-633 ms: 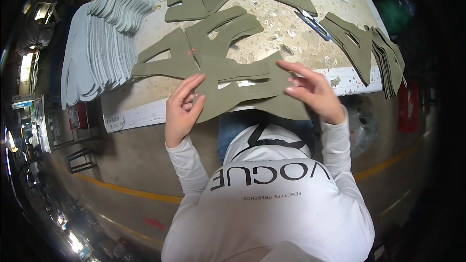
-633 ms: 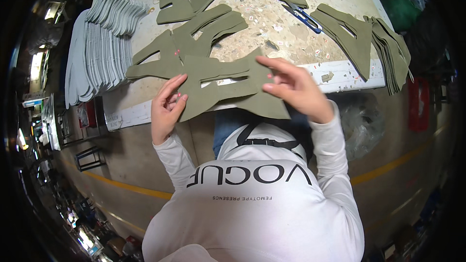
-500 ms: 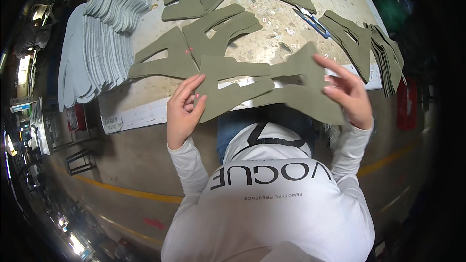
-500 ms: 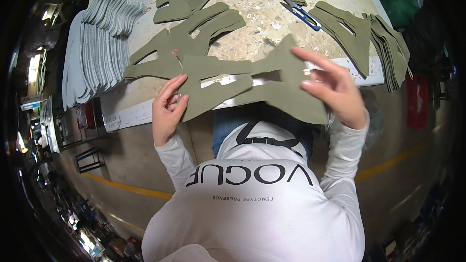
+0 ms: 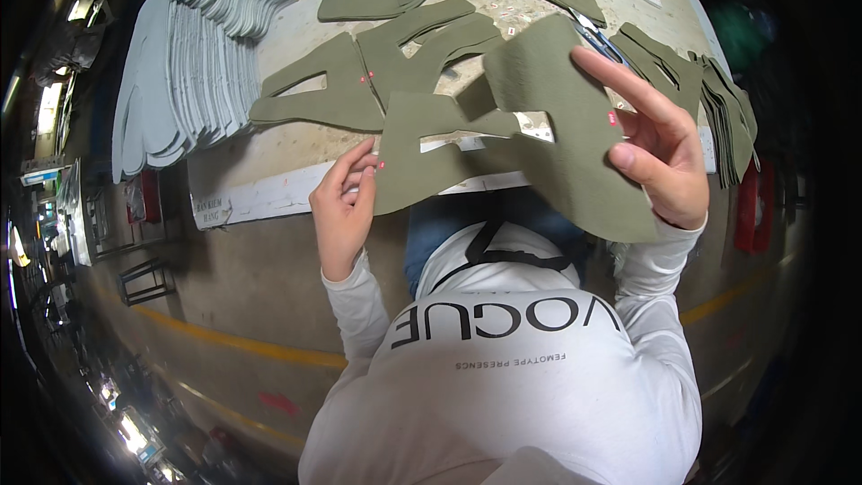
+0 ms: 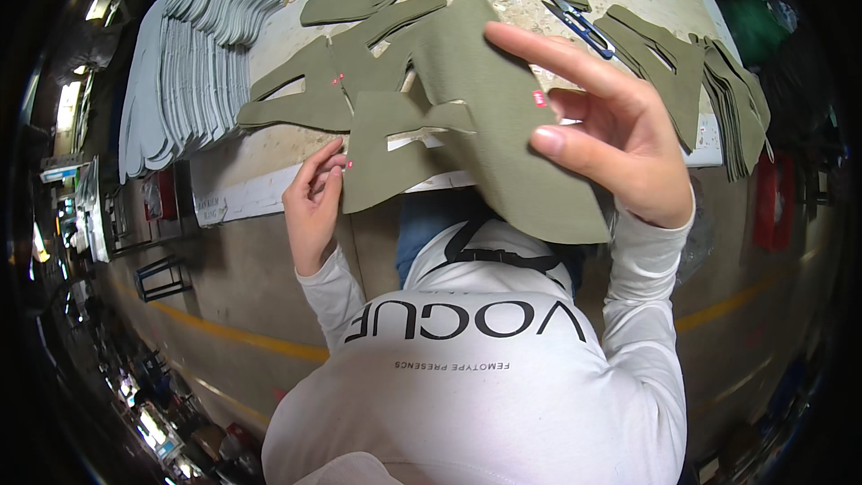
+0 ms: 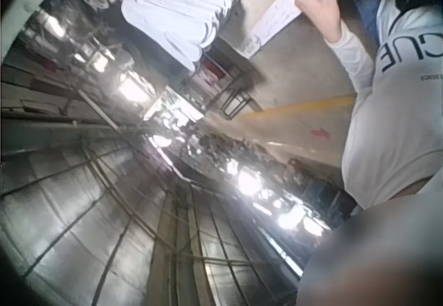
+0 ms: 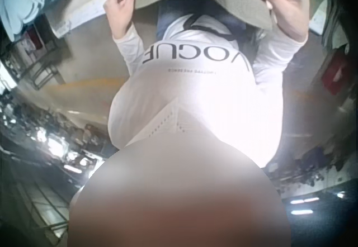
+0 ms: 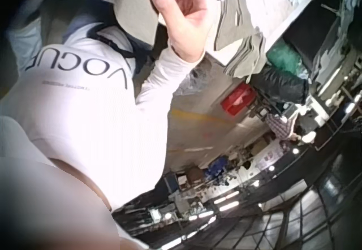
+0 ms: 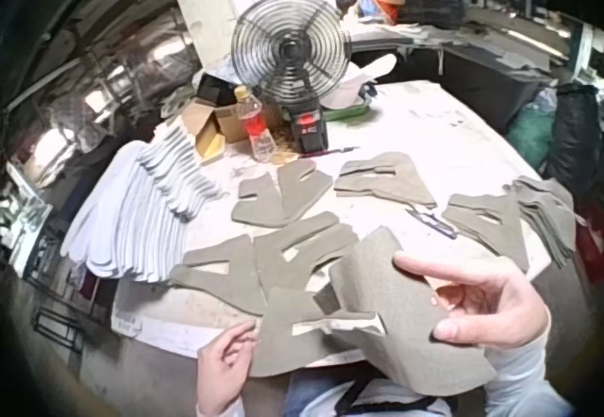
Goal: The person repeatedly picks up olive-green fabric pieces from a table, uses a blue utility knife to trim edges, and places the pieces back on the table. The person handles the pieces one at a time and occasionally repositions them before cutting.
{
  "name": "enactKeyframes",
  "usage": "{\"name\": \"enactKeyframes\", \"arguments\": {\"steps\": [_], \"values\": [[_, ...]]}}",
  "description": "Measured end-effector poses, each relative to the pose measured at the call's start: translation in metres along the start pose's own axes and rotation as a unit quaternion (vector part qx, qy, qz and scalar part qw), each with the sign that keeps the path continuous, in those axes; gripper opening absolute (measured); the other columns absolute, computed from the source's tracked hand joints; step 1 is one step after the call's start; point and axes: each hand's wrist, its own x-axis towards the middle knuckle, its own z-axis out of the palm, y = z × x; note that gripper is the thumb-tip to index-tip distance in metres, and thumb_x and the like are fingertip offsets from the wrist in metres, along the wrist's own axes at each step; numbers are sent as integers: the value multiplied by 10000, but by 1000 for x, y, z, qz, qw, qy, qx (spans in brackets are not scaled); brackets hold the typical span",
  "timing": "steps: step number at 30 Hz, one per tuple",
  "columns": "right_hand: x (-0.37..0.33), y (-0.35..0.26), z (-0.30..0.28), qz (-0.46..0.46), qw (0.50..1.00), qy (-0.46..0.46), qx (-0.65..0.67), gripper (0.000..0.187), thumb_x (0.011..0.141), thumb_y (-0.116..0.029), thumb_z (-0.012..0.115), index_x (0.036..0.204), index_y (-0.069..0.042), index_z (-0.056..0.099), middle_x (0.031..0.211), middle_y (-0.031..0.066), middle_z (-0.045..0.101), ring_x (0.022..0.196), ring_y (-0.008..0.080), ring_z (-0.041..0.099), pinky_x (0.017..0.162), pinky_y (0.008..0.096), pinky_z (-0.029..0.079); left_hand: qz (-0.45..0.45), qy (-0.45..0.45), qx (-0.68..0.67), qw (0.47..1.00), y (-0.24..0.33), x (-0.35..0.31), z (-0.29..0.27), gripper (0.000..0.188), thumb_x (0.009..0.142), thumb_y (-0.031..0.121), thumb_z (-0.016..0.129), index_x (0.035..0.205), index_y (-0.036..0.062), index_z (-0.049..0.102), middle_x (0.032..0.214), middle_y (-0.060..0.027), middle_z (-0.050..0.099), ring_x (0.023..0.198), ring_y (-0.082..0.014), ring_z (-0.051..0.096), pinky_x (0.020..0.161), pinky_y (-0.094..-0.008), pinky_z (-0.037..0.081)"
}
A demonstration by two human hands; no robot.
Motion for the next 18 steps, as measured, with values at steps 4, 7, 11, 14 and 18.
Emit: {"name": "enactKeyframes", "arguments": {"steps": [4, 7, 11, 14, 18], "values": [[7, 32, 1, 50, 999, -11, -12, 640, 835, -43, 658, 1414, 79, 414, 1426, 163, 471, 1118, 178, 590, 993, 299, 446, -18, 3, -24, 1000, -3, 0, -3, 337, 916, -40, 548, 1247, -20, 608, 1011, -110, 690, 821, -68, 634, 651, -185, 508], [8, 66, -11, 153, 983, 12, -97, 547, 861, 3, 604, 1394, 20, 483, 1354, 100, 519, 1001, 104, 566, 900, 240, 446, -27, 3, -40, 999, -3, 1, -3, 344, 914, -50, 546, 1252, -22, 603, 1006, -115, 689, 814, -64, 628, 661, -180, 505], [-5, 94, -24, 96, 981, 27, -166, 476, 880, 17, 570, 1355, -4, 537, 1296, 65, 536, 972, 73, 518, 847, 208, 409, -14, -14, -40, 999, -1, 3, -3, 350, 901, -65, 557, 1244, -17, 612, 1024, -112, 679, 812, -75, 637, 671, -187, 511], [-12, 101, -24, 66, 980, 42, -181, 441, 884, 9, 568, 1324, -7, 567, 1281, 80, 548, 1032, 101, 521, 884, 230, 408, 17, -51, -9, 999, 3, 6, 0, 339, 882, -71, 581, 1209, -6, 640, 1070, -105, 655, 819, -88, 645, 678, -199, 521], [-15, 86, -40, 54, 983, 47, -171, 424, 864, 30, 547, 1285, 8, 596, 1261, 89, 563, 1095, 143, 524, 965, 259, 392, 0, -76, 25, 997, 13, 5, 4, 321, 850, -69, 618, 1154, 13, 680, 1116, -96, 618, 853, -109, 650, 674, -207, 529]]}}
